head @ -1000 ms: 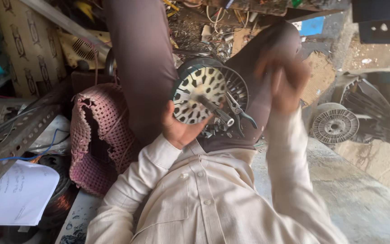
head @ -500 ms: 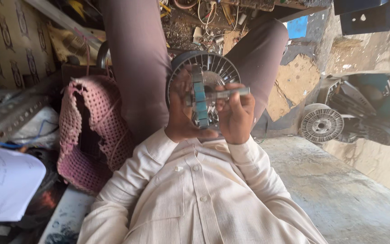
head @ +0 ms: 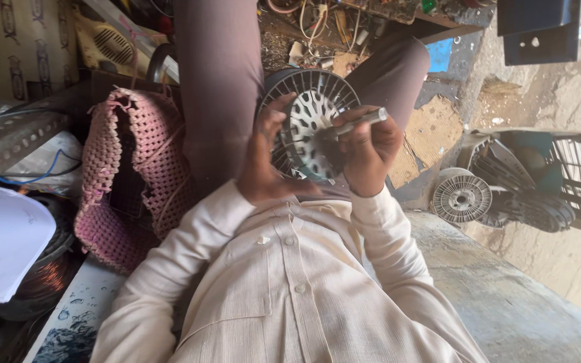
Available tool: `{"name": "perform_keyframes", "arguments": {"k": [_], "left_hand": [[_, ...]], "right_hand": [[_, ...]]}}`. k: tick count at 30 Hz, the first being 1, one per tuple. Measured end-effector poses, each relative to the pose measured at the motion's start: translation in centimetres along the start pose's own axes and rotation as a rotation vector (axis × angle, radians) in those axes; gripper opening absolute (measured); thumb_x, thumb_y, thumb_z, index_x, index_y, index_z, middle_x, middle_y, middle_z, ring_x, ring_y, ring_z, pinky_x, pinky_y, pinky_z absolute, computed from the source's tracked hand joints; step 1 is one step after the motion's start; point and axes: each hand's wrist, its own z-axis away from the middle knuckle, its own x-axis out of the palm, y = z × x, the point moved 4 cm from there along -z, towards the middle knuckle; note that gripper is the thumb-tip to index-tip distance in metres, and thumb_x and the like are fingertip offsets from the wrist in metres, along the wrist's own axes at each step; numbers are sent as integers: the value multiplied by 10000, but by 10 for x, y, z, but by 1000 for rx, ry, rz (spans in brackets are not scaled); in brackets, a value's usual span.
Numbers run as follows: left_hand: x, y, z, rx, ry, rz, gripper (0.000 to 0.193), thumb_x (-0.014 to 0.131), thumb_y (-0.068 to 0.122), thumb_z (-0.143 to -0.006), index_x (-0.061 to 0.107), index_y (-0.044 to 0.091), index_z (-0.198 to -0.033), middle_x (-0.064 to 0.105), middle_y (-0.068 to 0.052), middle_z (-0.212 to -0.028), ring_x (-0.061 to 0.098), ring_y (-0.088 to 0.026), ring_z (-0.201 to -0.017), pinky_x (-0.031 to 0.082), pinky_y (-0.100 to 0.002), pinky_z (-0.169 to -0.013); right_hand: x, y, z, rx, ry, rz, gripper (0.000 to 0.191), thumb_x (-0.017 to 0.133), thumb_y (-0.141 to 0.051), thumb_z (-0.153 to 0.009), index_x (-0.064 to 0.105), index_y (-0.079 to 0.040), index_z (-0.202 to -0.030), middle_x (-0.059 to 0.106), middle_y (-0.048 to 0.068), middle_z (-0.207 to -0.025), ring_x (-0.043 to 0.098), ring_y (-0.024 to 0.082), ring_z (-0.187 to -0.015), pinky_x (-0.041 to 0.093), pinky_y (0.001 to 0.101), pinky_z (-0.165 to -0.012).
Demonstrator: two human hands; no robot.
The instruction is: The person sits on the floor with a fan motor across their lap and works on its rotor assembly. They fit a blue ring component onto the motor shaft, pick small parts from the cluttered workbench, and use a screwdriver to tighten and adjust parts of the rotor while turning the motor over.
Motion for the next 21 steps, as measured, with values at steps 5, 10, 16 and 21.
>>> {"name": "perform_keyframes", "arguments": {"k": [5,10,16,21], "left_hand": [[-33,5,-15,-59,-218,-503,928,980,466,-702,473,85,-1380,515,-237,-1503,576,-413,-1356,487,-477,-1136],[-39,8,-22,-143,-301,-607,714,900,306,-808,546,4,-1349,563,-247,-1411,601,-449,-1261,511,-490,-1058],[-34,11,-24,-159,-286,-629,452,789,120,-936,572,-1,-1314,661,-206,-1267,660,-410,-1171,535,-466,-1015],[-36,18,-35,-165,-297,-668,387,774,144,-950,610,7,-1273,690,-189,-1245,663,-388,-1167,531,-469,-1013]], "right_hand": [[5,-15,-15,-228,-319,589,223,702,-205,-1028,702,10,-1088,754,111,-1007,675,160,-805,528,287,-736],[10,-14,-14,-402,-473,797,195,756,-99,-966,694,-1,-1123,764,112,-1078,752,257,-955,581,354,-850],[5,0,-4,-327,-497,775,236,802,-114,-928,701,-5,-1112,766,112,-1073,772,242,-938,600,336,-829],[-22,-24,0,-161,-318,642,278,791,-70,-918,682,31,-1153,749,151,-1154,730,264,-1002,585,370,-909]]}}
